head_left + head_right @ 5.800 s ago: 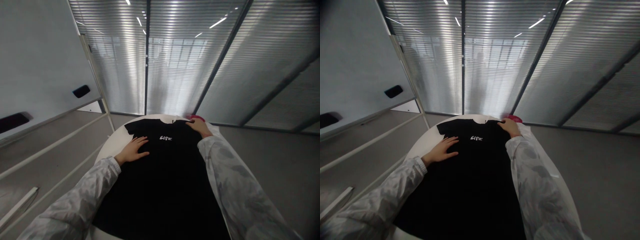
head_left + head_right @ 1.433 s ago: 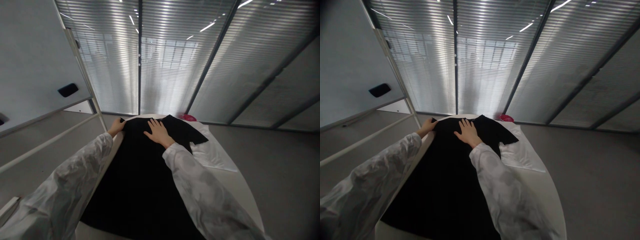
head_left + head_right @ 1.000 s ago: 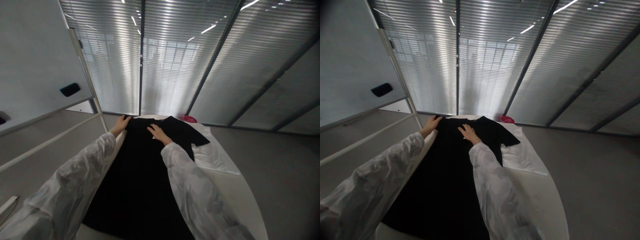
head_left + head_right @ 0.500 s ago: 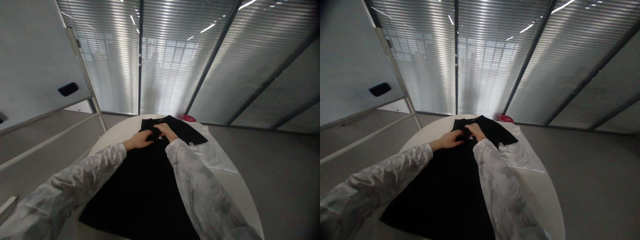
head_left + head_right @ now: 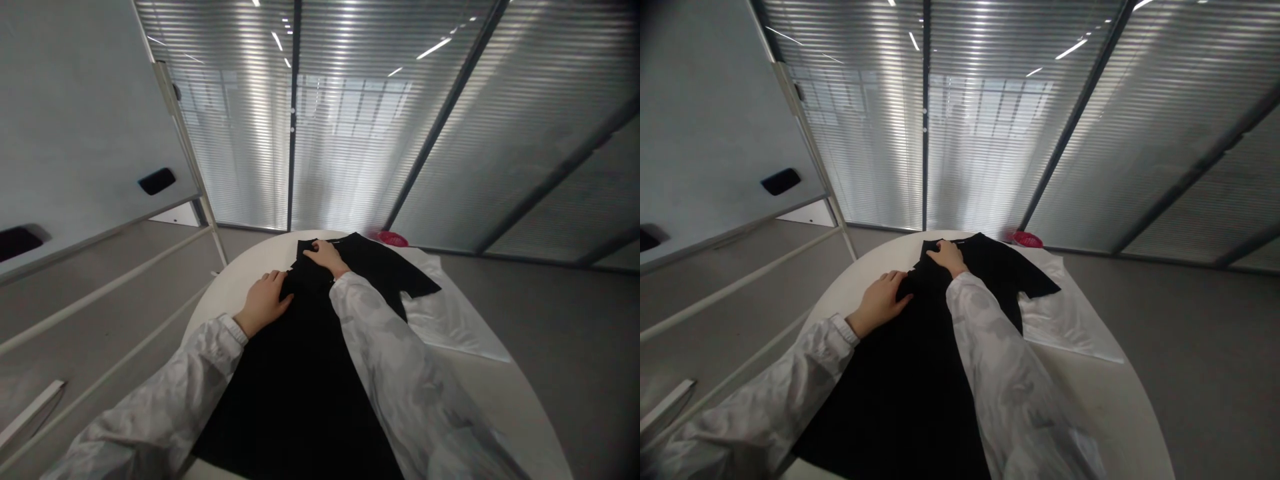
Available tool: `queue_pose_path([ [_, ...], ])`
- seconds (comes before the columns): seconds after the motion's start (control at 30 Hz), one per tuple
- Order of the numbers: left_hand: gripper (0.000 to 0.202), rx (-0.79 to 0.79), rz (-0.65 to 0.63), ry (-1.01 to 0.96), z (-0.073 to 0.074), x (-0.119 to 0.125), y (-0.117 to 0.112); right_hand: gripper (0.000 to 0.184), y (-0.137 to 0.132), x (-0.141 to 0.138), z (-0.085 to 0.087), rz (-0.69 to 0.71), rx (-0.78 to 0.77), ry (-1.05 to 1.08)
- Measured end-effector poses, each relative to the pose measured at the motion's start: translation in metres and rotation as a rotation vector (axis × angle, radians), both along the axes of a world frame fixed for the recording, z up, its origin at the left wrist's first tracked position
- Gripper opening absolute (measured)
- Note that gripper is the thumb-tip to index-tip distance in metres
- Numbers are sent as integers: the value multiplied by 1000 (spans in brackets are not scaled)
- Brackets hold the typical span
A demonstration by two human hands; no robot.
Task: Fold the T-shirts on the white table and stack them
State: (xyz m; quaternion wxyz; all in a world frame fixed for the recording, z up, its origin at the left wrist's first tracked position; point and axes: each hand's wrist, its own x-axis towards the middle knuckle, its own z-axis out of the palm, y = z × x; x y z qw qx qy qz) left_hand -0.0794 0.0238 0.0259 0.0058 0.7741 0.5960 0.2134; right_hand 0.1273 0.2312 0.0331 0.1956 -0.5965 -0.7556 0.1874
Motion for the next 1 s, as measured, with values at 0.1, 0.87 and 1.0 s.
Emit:
queue_pose_path([
  [0.1, 36, -40, 30, 57, 3, -8, -3, 59, 17, -8, -7, -39, -22, 15],
  [0.87, 29, -296, 175, 183, 21, -29, -25, 50, 22, 13, 8, -54, 76, -279],
  [1.0, 32, -358, 192, 285, 29, -36, -50, 44, 21, 34, 14, 25, -105, -224],
])
